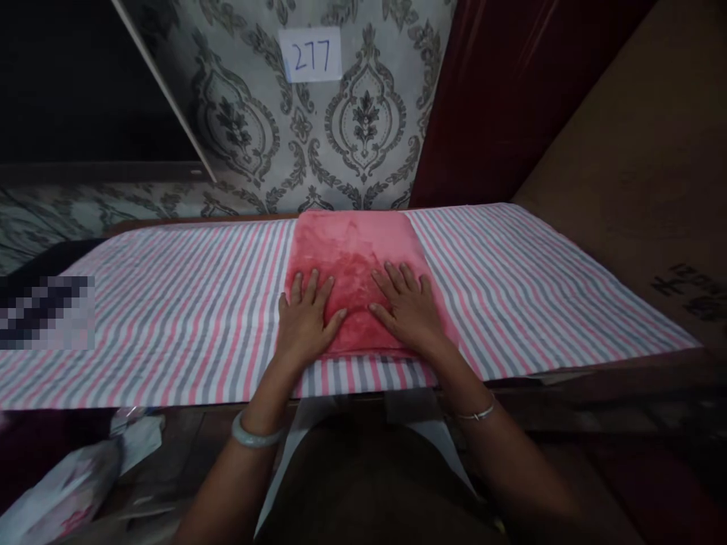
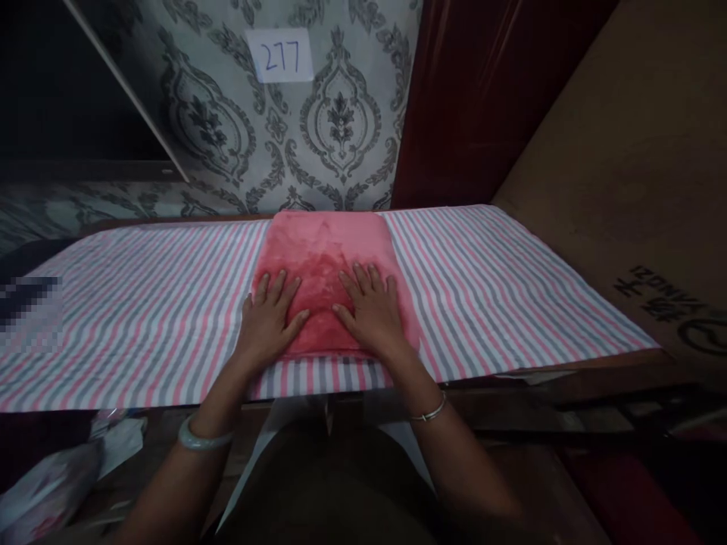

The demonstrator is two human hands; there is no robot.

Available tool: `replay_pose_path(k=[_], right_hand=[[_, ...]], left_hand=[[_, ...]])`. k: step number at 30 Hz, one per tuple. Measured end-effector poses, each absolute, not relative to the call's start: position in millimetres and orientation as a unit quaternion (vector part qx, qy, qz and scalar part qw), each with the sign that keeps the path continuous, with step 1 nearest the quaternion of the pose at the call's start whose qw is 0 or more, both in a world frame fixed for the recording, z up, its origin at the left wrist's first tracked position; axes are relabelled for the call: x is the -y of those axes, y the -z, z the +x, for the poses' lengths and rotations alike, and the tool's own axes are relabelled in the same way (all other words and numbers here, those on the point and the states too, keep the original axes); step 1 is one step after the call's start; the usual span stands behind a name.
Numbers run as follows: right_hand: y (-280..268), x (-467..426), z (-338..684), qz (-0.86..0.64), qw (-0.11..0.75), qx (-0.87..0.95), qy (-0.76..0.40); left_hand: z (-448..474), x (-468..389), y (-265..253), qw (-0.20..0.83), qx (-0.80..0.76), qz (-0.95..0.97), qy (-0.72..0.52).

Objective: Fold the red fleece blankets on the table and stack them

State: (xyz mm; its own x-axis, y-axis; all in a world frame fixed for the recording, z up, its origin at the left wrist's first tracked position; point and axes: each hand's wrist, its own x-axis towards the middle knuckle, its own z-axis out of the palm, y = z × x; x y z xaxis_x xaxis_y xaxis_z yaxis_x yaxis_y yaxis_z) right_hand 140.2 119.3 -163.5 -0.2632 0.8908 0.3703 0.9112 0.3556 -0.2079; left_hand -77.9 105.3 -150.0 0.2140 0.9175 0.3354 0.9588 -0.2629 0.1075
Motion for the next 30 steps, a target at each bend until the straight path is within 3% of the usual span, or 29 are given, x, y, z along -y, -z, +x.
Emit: replay_pose_path(k=[6,14,20,30], right_hand=[[169.2,-118.9,156.2,-0.557,0.277,0.783,-0.005],[181.1,-62.3,196.7,-0.48,0.431,0.764,-0.032],[193.5,-34.8,199.0,-0.477,0.433,0.764,-0.024],[199.2,-35.3,209.1,-0.501,0.455,0.734,-0.049]], left_hand=[[-77.9,-109.4,150.1,0.064,0.589,-0.778,0.209],[-83.9,-93.3,153.2,0.095,0.487,-0.794,0.351],[-53.2,-60.4,159.9,0.098,0.381,-0.855,0.338],[15.3,-60.7,156.8,0.097,0.371,-0.881,0.276]])
